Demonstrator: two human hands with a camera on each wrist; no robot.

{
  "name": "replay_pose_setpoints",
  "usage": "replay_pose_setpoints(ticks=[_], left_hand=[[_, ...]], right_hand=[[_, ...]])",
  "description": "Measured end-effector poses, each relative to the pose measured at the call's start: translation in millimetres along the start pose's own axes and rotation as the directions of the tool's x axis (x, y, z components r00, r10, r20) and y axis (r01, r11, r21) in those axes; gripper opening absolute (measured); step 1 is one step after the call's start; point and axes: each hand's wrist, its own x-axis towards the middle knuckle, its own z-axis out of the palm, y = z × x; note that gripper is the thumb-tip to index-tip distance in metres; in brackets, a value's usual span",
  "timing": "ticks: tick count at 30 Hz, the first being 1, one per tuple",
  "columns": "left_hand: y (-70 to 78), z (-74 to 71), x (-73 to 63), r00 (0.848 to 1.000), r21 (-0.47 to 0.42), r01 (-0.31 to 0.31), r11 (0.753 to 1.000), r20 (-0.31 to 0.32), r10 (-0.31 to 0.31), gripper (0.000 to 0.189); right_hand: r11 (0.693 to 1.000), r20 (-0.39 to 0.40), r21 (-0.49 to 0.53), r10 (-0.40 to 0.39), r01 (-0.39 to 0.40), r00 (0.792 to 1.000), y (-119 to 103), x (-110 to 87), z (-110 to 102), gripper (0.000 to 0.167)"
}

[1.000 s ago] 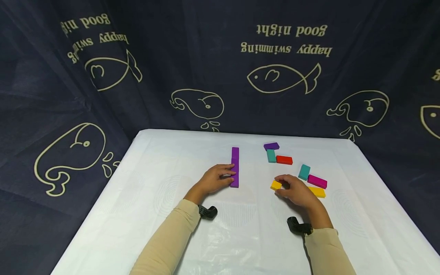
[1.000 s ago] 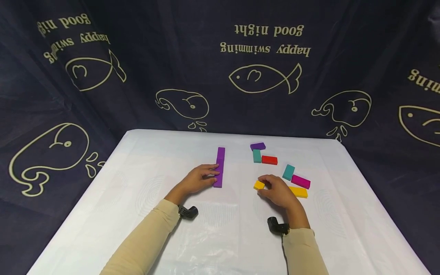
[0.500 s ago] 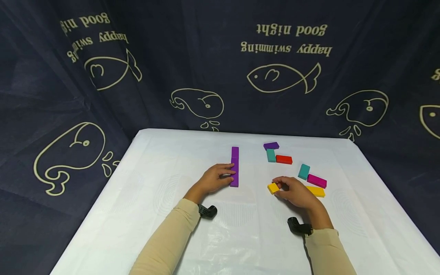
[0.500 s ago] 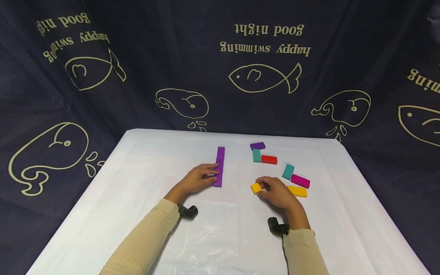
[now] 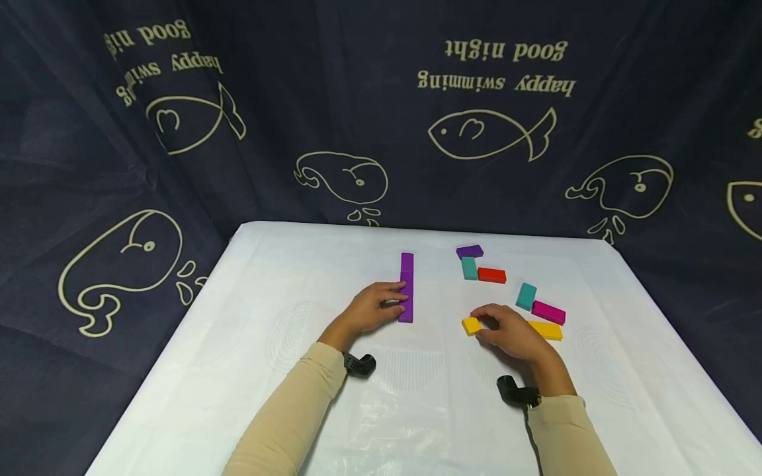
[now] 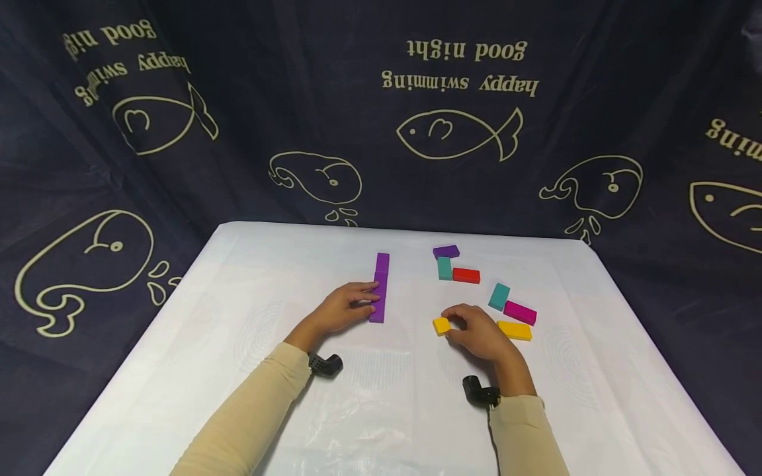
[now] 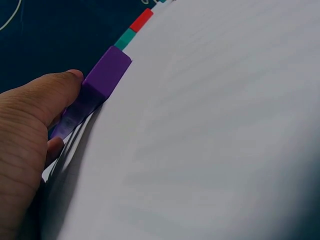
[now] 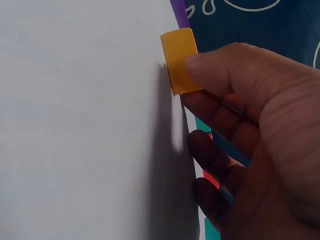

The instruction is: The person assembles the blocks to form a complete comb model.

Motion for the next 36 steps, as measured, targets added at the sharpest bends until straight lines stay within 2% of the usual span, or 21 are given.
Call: replay_pose_setpoints(ticks=[10,17,23,36], left_hand=[[-2.4,-0.3,-1.2,1.0,0.012,-0.006,1.0,-0.014,0.006,0.03],[-3.2,-0.4,0.3,1.0,0.011,0.031,0.999,0.004,-0.031,0.03],[-2.9,-0.1,1.1,0.999,0.009,0.029,1.0,0.014,-0.029,0.031],[-2.4,0.3,-0.5,1.0,-0.014,0.025,1.0,0.003,-0.025,0.031]], right_hand=[[0.999,0.006,0.036,0.0,-0.001,1.0,-13.3,3.6,7.3,0.024],[0.996,0.017,0.081,0.024,-0.026,1.0,-42.4,13.2,28.5,0.025],[0.995,0.027,0.084,0.056,-0.058,0.998,-65.1,22.3,50.5,0.023],[0.998,-0.003,0.044,-0.04,0.04,0.999,-83.7,31.4,76.9,0.018]])
